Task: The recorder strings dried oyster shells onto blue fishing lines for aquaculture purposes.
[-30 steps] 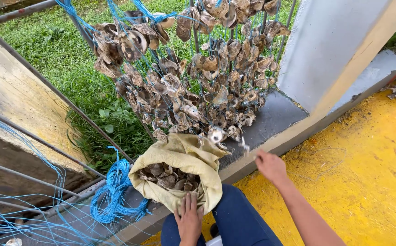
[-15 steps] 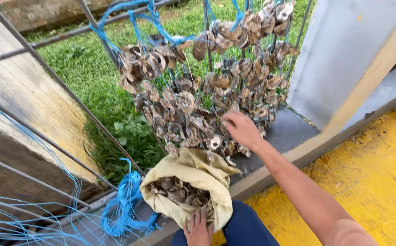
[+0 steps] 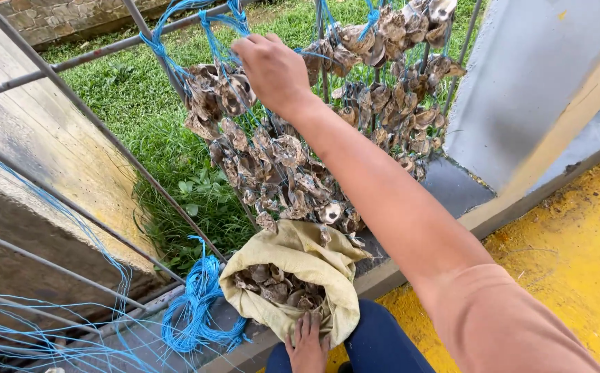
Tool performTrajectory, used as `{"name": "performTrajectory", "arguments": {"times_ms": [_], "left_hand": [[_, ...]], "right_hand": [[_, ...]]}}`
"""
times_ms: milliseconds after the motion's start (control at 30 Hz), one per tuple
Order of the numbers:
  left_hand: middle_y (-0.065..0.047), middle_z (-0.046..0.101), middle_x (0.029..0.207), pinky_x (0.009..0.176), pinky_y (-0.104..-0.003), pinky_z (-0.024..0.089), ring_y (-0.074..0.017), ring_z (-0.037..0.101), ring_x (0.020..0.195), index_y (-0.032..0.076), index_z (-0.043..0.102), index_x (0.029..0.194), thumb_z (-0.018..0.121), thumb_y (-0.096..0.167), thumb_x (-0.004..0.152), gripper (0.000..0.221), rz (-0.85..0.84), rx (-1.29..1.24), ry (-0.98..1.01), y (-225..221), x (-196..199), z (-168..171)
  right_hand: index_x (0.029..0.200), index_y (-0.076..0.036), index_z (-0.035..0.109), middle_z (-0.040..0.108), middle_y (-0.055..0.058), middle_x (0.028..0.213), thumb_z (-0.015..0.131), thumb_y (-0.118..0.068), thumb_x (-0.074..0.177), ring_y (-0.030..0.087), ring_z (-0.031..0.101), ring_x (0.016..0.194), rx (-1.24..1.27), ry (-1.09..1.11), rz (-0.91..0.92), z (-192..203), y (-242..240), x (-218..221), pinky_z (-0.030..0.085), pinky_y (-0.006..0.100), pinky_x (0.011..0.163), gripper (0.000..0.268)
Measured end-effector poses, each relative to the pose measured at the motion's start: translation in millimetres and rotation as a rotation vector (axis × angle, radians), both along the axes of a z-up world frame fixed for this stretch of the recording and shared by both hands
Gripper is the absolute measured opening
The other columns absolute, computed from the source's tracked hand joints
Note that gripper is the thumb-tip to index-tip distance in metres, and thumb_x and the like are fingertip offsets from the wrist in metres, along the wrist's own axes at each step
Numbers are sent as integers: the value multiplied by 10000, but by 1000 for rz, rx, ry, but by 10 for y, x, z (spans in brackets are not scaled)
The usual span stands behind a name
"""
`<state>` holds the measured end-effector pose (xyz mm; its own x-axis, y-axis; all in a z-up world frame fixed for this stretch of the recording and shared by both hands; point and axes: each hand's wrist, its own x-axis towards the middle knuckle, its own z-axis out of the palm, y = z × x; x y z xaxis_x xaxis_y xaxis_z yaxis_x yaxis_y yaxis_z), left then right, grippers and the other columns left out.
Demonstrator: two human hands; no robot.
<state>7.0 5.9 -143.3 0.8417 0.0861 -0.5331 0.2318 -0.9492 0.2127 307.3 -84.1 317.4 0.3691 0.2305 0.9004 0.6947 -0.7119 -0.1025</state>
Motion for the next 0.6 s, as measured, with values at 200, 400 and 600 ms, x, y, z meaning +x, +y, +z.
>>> {"name": "performTrajectory", "arguments": {"times_ms": [200, 400, 600], "left_hand": [[30, 139, 1708, 1282, -565, 17, -215, 84, 1590, 317, 264, 1603, 485, 462, 1048, 615, 13, -36, -3, -11, -30, 145], [24, 145, 1702, 1277, -567, 28, -218, 81, 1588, 302, 280, 1595, 479, 446, 1048, 599, -7, -40, -22, 8, -73, 134], [14, 150, 1705, 1274, -568, 45, -220, 98, 1583, 288, 300, 1595, 528, 437, 1024, 632, 1, -43, -35, -1, -25, 215]], "right_hand": [[928, -130, 730, 741, 56, 910, 650, -109, 882, 251, 669, 950, -255, -45, -317, 52, 184, 282, 558, 393, 789, 95], [800, -107, 756, 743, 65, 781, 740, -214, 853, 236, 686, 785, 64, 72, 51, 322, 18, 89, 540, 398, 714, 121], [808, -62, 764, 732, 74, 731, 712, -218, 860, 146, 674, 639, 198, 373, 303, 63, -268, -148, 552, 339, 653, 172]]}}
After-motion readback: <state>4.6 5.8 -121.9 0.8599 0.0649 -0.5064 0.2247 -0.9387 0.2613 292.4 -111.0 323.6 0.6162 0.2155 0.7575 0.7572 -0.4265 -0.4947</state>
